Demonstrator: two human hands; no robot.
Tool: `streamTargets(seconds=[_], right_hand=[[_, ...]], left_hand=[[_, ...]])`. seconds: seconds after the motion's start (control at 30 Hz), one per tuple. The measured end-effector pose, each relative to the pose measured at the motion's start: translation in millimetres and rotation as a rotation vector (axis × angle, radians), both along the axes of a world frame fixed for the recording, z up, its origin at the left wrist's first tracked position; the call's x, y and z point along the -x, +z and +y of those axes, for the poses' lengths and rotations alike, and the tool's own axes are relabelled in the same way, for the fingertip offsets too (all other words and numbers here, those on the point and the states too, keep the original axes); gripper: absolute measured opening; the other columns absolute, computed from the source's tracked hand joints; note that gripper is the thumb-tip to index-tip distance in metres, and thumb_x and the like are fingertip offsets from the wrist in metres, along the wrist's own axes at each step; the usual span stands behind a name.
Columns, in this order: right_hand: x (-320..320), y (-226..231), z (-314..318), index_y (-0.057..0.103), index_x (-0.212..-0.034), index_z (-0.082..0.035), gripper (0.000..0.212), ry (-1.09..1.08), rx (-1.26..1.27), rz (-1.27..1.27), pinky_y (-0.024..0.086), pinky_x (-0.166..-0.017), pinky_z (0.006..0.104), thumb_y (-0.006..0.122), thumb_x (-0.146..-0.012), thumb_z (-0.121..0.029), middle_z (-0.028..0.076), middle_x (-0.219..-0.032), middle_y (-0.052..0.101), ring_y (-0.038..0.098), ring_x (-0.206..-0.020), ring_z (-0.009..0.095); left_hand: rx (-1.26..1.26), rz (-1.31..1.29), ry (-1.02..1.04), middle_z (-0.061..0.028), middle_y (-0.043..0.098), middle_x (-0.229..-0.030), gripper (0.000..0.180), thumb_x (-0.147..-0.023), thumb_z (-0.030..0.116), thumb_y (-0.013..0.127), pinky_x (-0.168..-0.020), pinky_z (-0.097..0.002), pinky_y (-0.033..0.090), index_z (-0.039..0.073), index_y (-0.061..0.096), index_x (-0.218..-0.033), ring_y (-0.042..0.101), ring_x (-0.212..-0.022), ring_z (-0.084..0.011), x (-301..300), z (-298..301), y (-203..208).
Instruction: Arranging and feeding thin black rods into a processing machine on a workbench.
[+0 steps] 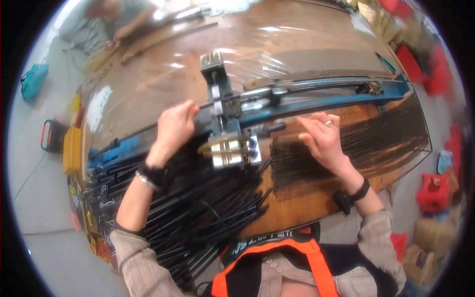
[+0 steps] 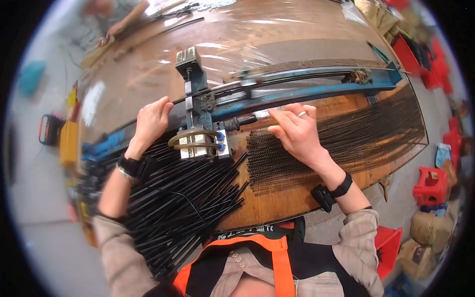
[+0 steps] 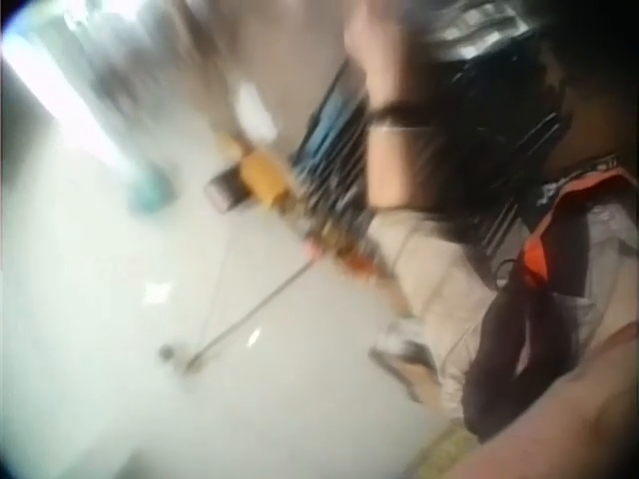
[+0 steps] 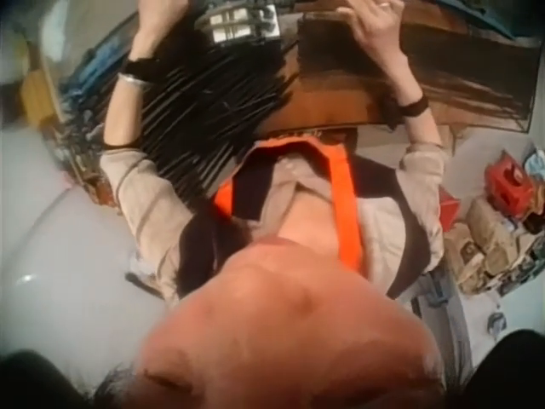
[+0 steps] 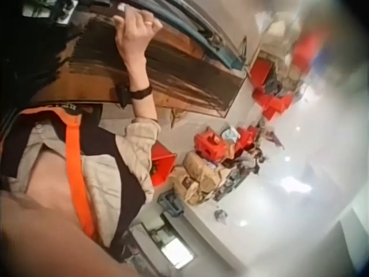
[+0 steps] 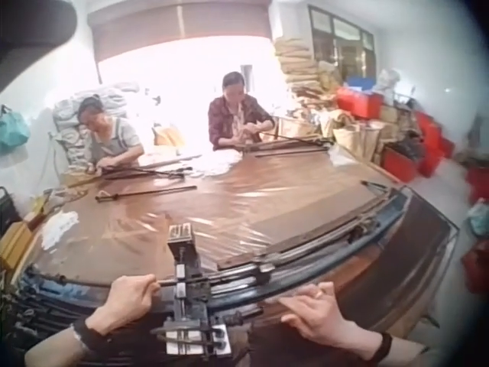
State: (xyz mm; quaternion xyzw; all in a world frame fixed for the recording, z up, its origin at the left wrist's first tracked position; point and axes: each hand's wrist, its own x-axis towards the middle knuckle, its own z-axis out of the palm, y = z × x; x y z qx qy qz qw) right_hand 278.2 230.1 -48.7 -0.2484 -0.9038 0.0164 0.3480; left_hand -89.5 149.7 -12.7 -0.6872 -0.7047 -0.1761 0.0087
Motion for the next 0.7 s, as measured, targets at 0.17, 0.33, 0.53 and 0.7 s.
streamTargets(seconds=[0.17,0.33,0.53,0.7], right_hand=[[22,-5,-7,0.065,-0.112,-0.006,0.026,0.037,0.079,0.078,0.04,-0.083,0.0379,0.064,-0.092,-0.023,0.005,-0.09,0.068,0.062,-0.089,0.024],[44,-20,-3,0.063,-0.113,-0.004,0.023,0.223,0.506,0.145,0.046,-0.077,0.0381,0.062,-0.093,-0.015,0.009,-0.093,0.068,0.063,-0.088,0.028],[44,-31,10,0.063,-0.114,-0.002,0.032,0.155,0.972,0.106,0.051,-0.083,0.0388,0.072,-0.084,-0.01,0.012,-0.102,0.067,0.064,-0.092,0.028],[31,-40,-18,0.065,-0.111,-0.003,0.038,0.213,0.118,-0.119,0.05,-0.079,0.0414,0.078,-0.079,-0.018,0.011,-0.094,0.065,0.062,-0.086,0.028]], left_hand=[[0.004,-0.005,0.016,-0.0205,0.062,-0.078,0.022,-0.098,0.025,0.053,-0.065,-0.0503,0.046,0.006,0.055,-0.088,0.059,-0.079,-0.044,-4,-4,-1],[-0.043,0.022,0.0,-0.02,0.062,-0.078,0.021,-0.097,0.023,0.054,-0.066,-0.0481,0.046,0.005,0.054,-0.086,0.06,-0.078,-0.0426,0,-3,-4],[-0.26,0.194,-0.185,-0.0151,0.061,-0.082,0.005,-0.093,0.009,0.056,-0.066,-0.0443,0.048,0.006,0.057,-0.097,0.061,-0.077,-0.0362,5,8,-18],[-0.373,0.326,-0.397,-0.0114,0.062,-0.086,0.013,-0.09,0.005,0.058,-0.067,-0.042,0.05,0.008,0.058,-0.103,0.061,-0.076,-0.0318,30,28,-12]])
